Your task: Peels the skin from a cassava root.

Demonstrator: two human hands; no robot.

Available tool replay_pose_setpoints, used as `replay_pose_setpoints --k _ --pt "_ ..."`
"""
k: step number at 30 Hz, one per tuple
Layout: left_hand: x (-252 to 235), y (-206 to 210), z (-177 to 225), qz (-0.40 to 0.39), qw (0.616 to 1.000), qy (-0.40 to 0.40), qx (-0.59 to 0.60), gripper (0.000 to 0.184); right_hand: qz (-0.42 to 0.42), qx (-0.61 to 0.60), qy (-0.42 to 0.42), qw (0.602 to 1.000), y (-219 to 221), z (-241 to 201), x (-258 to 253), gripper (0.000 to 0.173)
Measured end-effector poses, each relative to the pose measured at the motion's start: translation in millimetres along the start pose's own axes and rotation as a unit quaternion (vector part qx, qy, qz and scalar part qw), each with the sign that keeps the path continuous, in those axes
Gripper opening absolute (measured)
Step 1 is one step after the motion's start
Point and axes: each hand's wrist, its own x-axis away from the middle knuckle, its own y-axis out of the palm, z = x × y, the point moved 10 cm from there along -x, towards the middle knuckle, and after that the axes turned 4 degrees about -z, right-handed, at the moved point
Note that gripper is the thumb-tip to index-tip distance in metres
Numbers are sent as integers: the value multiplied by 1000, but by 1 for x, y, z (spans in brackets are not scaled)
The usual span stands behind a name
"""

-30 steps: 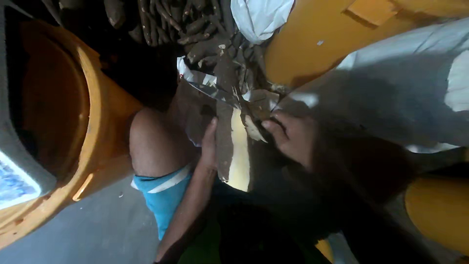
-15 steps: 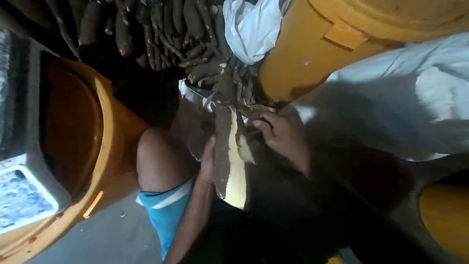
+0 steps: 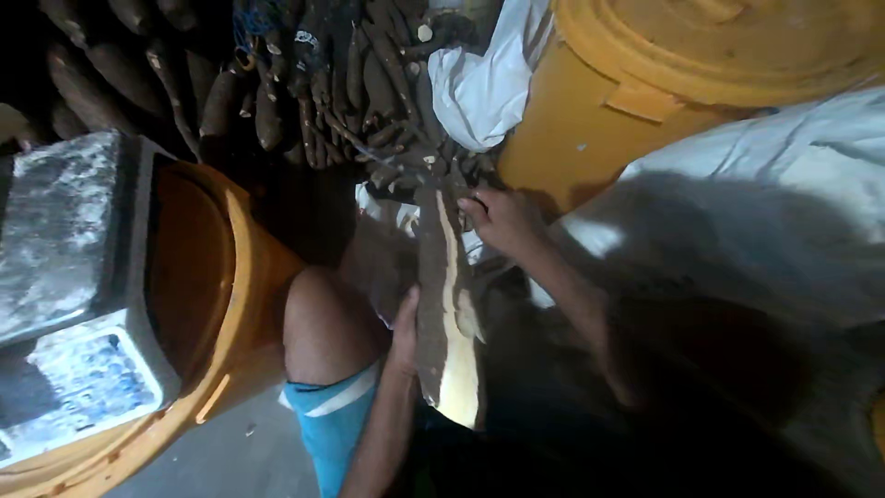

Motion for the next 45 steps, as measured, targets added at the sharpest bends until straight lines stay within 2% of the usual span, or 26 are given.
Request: replay_pose_setpoints --k 3,6,10,14,18,23,28,30,32,35,40,43,45 --pt "4 8 -11 -41 998 -23 34 40 -7 -26 -8 1000 -17 2 -17 49" --pt "3 8 -7 -33 998 -6 47 39 -14 -41 -14 999 -19 5 -13 50" --pt "-1 4 1 -25 997 5 79 38 -7 -66 -53 996 -11 4 12 46" --pt "-2 4 -1 -45 993 5 109 40 -4 3 -95 996 -11 -9 42 44" --pt "0 7 -7 -53 994 -12 97 42 41 33 -92 994 -23 -6 45 47" --pt "6 15 -15 -106 987 -56 108 50 46 15 -81 996 -37 2 35 44" --pt "9 15 -16 -103 989 -70 85 53 16 15 -89 996 -45 4 36 46" --pt "10 15 -16 -90 990 -81 70 53 30 25 -90 995 -51 5 36 45" --pt "9 20 -17 -121 986 -85 79 53 62 35 -89 993 -57 5 36 43" --pt "8 22 -27 -159 973 -112 127 58 70 64 -79 992 -53 4 35 42" --pt "15 16 -39 -141 976 -141 90 61 101 97 -21 990 -56 25 11 50" --pt "20 31 -39 -168 976 -119 73 53 142 61 58 986 -76 60 -5 57" --pt "20 39 -41 -193 967 -130 108 54 160 -2 61 985 -85 69 -6 54"
